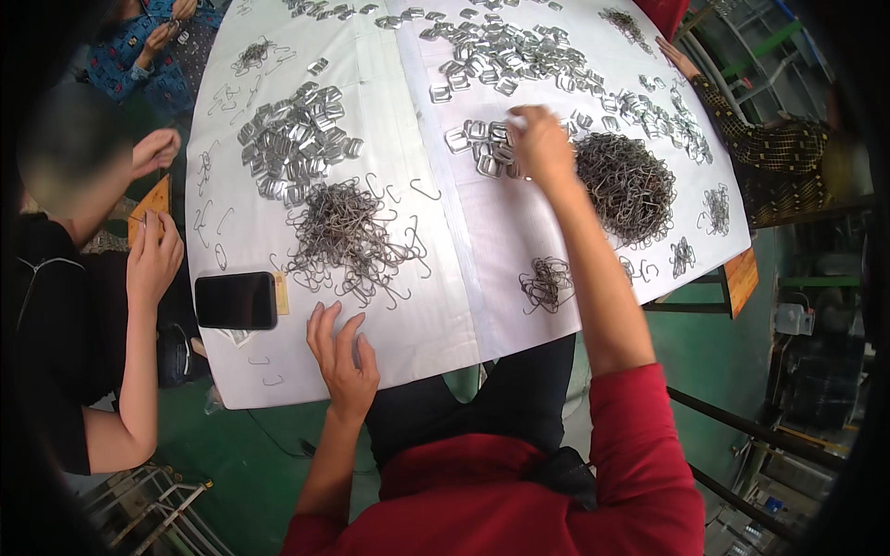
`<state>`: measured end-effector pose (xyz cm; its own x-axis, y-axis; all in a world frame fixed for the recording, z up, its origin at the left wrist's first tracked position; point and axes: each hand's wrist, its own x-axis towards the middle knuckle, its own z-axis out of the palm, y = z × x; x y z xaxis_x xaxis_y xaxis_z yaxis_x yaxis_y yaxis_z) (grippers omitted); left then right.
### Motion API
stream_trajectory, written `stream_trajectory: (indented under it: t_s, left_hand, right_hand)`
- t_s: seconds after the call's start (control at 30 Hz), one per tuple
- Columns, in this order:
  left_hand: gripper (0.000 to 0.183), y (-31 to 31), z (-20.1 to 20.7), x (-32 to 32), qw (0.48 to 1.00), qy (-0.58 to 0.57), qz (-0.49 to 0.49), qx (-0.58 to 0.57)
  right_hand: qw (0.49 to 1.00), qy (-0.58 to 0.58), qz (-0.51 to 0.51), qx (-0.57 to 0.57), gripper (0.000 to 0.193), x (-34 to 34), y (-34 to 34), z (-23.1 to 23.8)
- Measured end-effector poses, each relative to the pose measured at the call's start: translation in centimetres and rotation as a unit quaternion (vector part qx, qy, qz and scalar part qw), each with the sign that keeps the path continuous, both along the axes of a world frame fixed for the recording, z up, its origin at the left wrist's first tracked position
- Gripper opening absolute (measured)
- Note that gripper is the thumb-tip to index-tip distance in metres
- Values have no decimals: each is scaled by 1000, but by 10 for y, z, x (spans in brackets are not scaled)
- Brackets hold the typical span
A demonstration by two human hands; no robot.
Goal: The person picks up metal hooks and metal plates from the table and links them together by hand before hanging them on a vertical rack.
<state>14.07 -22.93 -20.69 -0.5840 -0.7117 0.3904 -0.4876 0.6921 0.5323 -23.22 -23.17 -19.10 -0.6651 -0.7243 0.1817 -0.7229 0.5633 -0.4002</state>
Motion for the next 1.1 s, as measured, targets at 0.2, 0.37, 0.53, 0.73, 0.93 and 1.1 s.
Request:
stream_trajectory:
  t_s: [0.2, 0.37, 0.53, 0.73, 0.93, 1.1]
  left_hand:
    - [26, 3, -8, 6, 999, 1, -37, -38]
    - [30, 2, -8, 6, 999, 6, -33, -38]
    - [32, 2, -9, 5, 999, 13, -23, -34]
    - [30, 1, -11, 5, 999, 12, -29, -27]
    - [30, 1, -10, 5, 999, 9, -30, -28]
    - [30, 1, -10, 7, 999, 8, -38, -27]
  right_hand:
    - [964, -16, -31, 263, 39, -86, 10, 29]
    - [962, -71, 90, 249, 36, -128, 3, 19]
    - [966, -135, 85, 205, 37, -140, -10, 27]
    - [931, 2, 95, 352, 41, -139, -2, 12]
    - [956, -169, 115, 212, 24, -138, 0, 29]
    - [901, -3, 110, 419, 23, -125, 7, 28]
